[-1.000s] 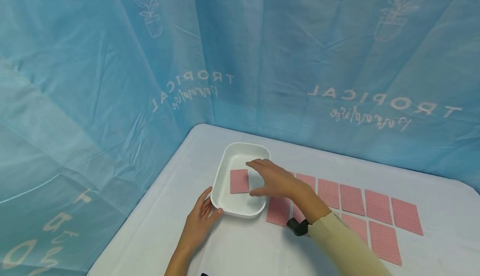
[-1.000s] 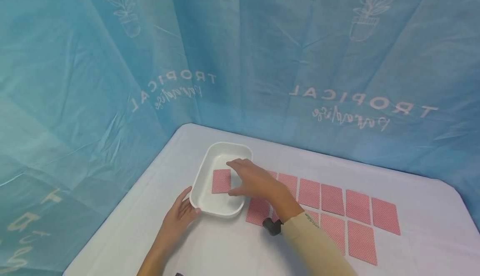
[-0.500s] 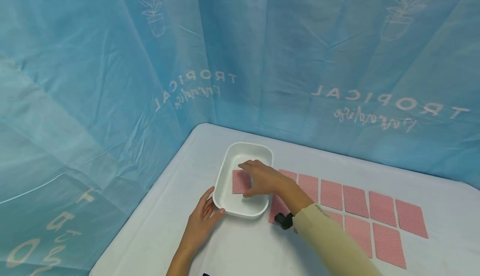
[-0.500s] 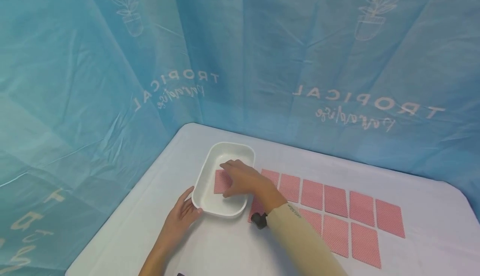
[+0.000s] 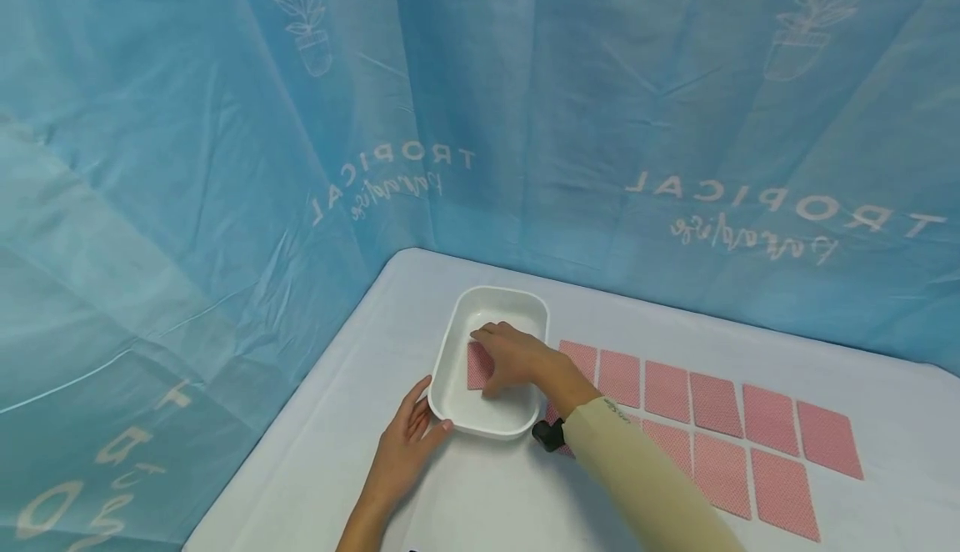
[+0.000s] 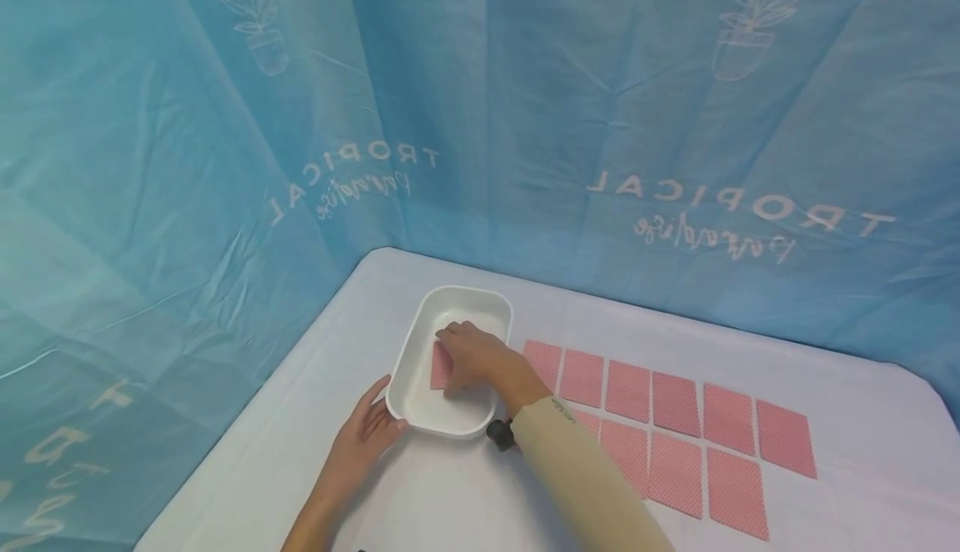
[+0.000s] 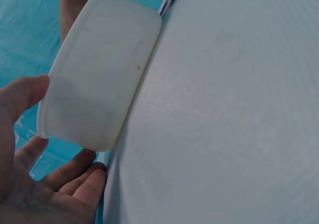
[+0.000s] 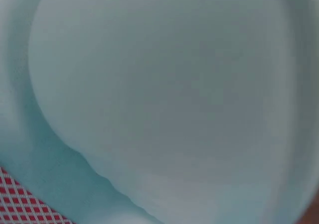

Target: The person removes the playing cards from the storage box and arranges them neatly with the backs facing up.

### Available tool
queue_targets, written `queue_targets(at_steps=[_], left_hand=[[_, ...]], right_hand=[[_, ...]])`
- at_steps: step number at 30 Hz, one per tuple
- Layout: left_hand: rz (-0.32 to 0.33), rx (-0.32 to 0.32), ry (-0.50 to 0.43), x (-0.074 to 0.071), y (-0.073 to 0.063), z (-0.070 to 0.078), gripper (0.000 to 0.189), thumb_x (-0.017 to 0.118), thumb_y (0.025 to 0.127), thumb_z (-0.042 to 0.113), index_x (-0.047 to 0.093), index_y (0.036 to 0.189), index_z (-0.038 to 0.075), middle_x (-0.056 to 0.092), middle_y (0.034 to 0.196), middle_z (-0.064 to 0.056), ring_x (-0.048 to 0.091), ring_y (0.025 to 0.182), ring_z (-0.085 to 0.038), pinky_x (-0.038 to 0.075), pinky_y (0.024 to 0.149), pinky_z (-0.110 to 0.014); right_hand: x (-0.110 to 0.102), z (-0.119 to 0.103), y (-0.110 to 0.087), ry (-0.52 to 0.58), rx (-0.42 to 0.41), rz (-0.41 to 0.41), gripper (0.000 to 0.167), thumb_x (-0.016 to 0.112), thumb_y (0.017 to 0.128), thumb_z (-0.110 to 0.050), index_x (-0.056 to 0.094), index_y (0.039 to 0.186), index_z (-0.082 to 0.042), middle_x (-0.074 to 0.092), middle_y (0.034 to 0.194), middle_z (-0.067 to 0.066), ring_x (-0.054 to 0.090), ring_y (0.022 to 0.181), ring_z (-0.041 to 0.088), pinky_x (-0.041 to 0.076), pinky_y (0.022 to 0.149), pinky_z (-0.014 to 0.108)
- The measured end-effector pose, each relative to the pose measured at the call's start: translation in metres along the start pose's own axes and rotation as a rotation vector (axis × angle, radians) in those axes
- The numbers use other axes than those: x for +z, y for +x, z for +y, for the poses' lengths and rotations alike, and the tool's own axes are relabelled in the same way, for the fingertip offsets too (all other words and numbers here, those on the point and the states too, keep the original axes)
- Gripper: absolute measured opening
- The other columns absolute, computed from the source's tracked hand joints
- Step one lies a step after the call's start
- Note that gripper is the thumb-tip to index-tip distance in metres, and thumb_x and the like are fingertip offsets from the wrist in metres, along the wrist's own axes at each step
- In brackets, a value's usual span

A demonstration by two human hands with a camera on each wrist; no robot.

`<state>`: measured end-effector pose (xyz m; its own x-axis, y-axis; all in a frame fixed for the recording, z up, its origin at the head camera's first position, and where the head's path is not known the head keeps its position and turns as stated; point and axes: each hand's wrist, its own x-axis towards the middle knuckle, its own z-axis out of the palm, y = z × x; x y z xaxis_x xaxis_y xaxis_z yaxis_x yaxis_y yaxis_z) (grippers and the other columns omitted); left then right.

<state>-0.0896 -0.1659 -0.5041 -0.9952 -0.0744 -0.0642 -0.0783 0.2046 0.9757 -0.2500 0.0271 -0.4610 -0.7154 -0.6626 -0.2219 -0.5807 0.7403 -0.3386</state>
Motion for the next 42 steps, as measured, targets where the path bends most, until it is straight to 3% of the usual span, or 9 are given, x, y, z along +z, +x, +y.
queue_targets(at_steps=[22, 26, 33, 37, 42], left_hand=[[0.006, 0.002, -0.008, 0.002, 0.0, 0.006, 0.071, 0.074, 0.087, 0.026, 0.037, 0.147, 0.032, 0.046, 0.142, -0.005, 0.043, 0.13, -0.019, 0.036, 0.104, -0.027], [0.013, -0.022, 0.0, 0.001, -0.004, 0.013, 0.071, 0.073, 0.087, 0.028, 0.036, 0.148, 0.03, 0.045, 0.143, -0.007, 0.042, 0.131, -0.02, 0.035, 0.104, -0.028], [0.038, -0.031, 0.011, -0.002, -0.006, 0.005, 0.068, 0.074, 0.086, 0.031, 0.038, 0.144, 0.038, 0.046, 0.142, -0.006, 0.043, 0.13, -0.018, 0.036, 0.103, -0.024], [0.056, -0.029, 0.035, -0.005, -0.007, 0.005, 0.069, 0.074, 0.086, 0.034, 0.038, 0.145, 0.035, 0.047, 0.141, -0.006, 0.044, 0.129, -0.018, 0.036, 0.102, -0.023], [-0.001, -0.038, 0.036, -0.002, -0.001, 0.008, 0.071, 0.073, 0.086, 0.035, 0.036, 0.147, 0.032, 0.044, 0.143, -0.008, 0.042, 0.131, -0.018, 0.034, 0.103, -0.023]], right_hand=[[-0.003, -0.003, -0.001, -0.03, -0.025, 0.02, 0.091, 0.088, 0.067, -0.037, 0.045, 0.143, -0.013, 0.044, 0.141, 0.003, 0.04, 0.128, 0.018, 0.039, 0.103, 0.034], [0.0, -0.003, 0.002, -0.022, -0.054, 0.021, 0.091, 0.088, 0.067, -0.037, 0.045, 0.143, -0.013, 0.044, 0.135, 0.002, 0.04, 0.122, 0.017, 0.043, 0.098, 0.031], [0.003, -0.008, 0.006, -0.081, -0.081, 0.017, 0.081, 0.087, 0.066, -0.036, 0.051, 0.136, -0.016, 0.042, 0.117, -0.004, 0.038, 0.106, 0.012, 0.045, 0.081, 0.024], [-0.002, -0.014, 0.006, -0.101, -0.084, -0.004, 0.079, 0.086, 0.066, -0.036, 0.052, 0.134, -0.016, 0.041, 0.114, -0.004, 0.038, 0.104, 0.012, 0.044, 0.079, 0.024], [-0.011, -0.01, -0.002, -0.12, -0.017, -0.024, 0.077, 0.086, 0.064, -0.034, 0.052, 0.13, -0.015, 0.041, 0.112, -0.004, 0.038, 0.103, 0.012, 0.043, 0.079, 0.024]])
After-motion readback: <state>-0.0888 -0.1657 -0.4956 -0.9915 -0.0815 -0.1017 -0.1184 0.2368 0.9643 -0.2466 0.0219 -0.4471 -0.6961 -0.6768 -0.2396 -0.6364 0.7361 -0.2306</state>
